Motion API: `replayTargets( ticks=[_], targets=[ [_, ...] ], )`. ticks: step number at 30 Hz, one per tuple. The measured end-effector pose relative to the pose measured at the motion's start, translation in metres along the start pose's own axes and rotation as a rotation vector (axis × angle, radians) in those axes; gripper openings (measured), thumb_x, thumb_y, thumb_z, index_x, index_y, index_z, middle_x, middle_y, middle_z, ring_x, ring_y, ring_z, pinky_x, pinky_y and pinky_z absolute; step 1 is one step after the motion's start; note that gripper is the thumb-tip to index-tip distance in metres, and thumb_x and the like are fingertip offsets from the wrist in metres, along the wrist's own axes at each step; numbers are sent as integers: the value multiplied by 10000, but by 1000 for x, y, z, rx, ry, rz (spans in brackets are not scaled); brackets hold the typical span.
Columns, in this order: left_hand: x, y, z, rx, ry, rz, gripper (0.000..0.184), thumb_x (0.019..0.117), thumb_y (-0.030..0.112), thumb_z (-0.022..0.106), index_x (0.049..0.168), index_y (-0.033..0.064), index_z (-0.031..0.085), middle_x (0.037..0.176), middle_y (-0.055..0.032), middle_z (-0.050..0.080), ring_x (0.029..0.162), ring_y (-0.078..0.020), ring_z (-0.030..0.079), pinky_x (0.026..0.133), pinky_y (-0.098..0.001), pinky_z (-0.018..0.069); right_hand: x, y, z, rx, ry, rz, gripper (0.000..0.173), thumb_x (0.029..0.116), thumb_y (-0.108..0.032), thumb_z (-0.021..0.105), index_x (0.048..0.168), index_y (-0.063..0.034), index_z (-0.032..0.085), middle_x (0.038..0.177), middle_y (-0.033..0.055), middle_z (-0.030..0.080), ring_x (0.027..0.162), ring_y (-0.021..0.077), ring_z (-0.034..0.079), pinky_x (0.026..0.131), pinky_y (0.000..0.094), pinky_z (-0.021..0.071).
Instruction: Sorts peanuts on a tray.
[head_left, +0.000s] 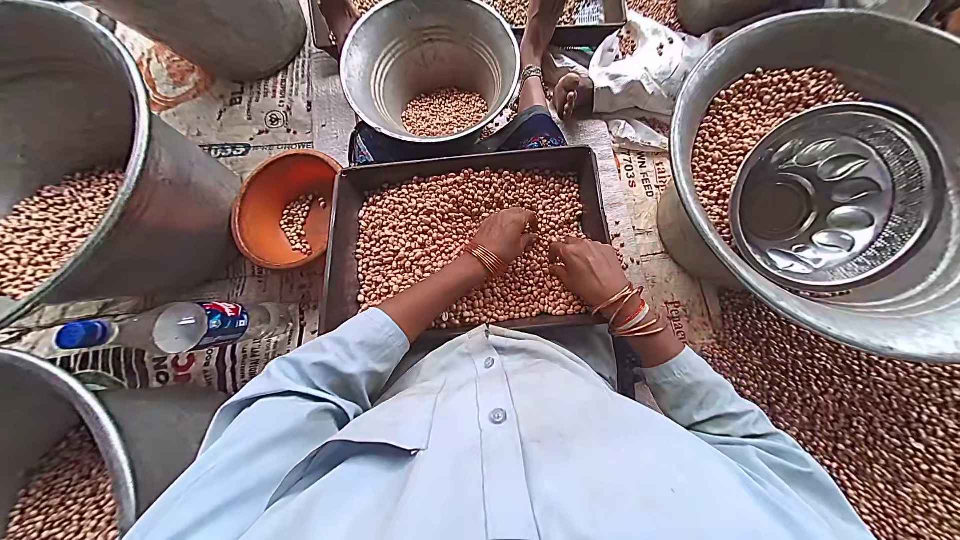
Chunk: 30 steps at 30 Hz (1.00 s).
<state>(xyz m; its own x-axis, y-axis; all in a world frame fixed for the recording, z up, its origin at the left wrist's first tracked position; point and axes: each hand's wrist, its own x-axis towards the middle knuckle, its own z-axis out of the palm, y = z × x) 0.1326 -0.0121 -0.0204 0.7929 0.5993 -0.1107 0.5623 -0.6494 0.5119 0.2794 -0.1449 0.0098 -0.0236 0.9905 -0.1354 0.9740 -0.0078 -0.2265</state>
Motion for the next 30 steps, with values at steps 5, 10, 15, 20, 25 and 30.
replayTargets(
  ticks=[5, 10, 15, 20, 25, 30],
  targets=[
    [-5, -3, 0, -137, -50, 19, 211, 991, 172, 642, 1148, 57, 723, 1008, -159, 735, 952, -329, 712, 867, -563, 557, -1, 4, 3, 111, -132, 15, 200, 925, -291, 718, 1014, -115, 750, 867, 134, 725, 822, 359, 709, 666, 590, 526],
    [-7, -44, -44, -573, 145, -202, 284, 936, 67, 480, 1188, 12, 598, 920, -93, 637, 689, -142, 559, 636, -352, 479, -12, 20, -17, 892, 18, -31, 81, 905, -204, 681, 928, -127, 678, 576, -64, 484, 460, 43, 399, 450, 237, 333],
    [-10, -52, -57, -118, 213, -190, 210, 982, 112, 626, 1157, 55, 728, 906, -184, 695, 823, -343, 653, 816, -561, 515, 5, 33, -29, 1405, 98, 14, 168, 914, -88, 430, 993, -181, 545, 697, -81, 486, 445, -21, 328, 395, 134, 259],
    [-1, -43, -40, 73, 159, -179, 263, 1002, 130, 621, 1242, 81, 718, 1219, -217, 690, 1151, -406, 667, 978, -598, 517, 56, 14, -45, 553, 62, 64, 136, 989, -217, 677, 1060, -125, 748, 705, 28, 610, 609, 158, 525, 620, 409, 455],
    [1, -43, -39, 51, 132, -197, 248, 1016, 169, 619, 1216, 63, 719, 1187, -209, 701, 1132, -394, 675, 982, -588, 519, 94, -12, -34, 53, -19, 11, 188, 984, -169, 631, 1100, -110, 767, 1059, 181, 745, 1022, 401, 708, 817, 617, 537],
    [-11, -83, -73, -485, 379, -305, 254, 969, 88, 500, 1177, 34, 636, 914, -102, 653, 708, -174, 575, 665, -389, 482, 104, -11, -10, -33, 35, -83, 159, 955, -78, 627, 1051, -18, 739, 1001, 226, 718, 948, 435, 703, 748, 601, 535]
  ],
)
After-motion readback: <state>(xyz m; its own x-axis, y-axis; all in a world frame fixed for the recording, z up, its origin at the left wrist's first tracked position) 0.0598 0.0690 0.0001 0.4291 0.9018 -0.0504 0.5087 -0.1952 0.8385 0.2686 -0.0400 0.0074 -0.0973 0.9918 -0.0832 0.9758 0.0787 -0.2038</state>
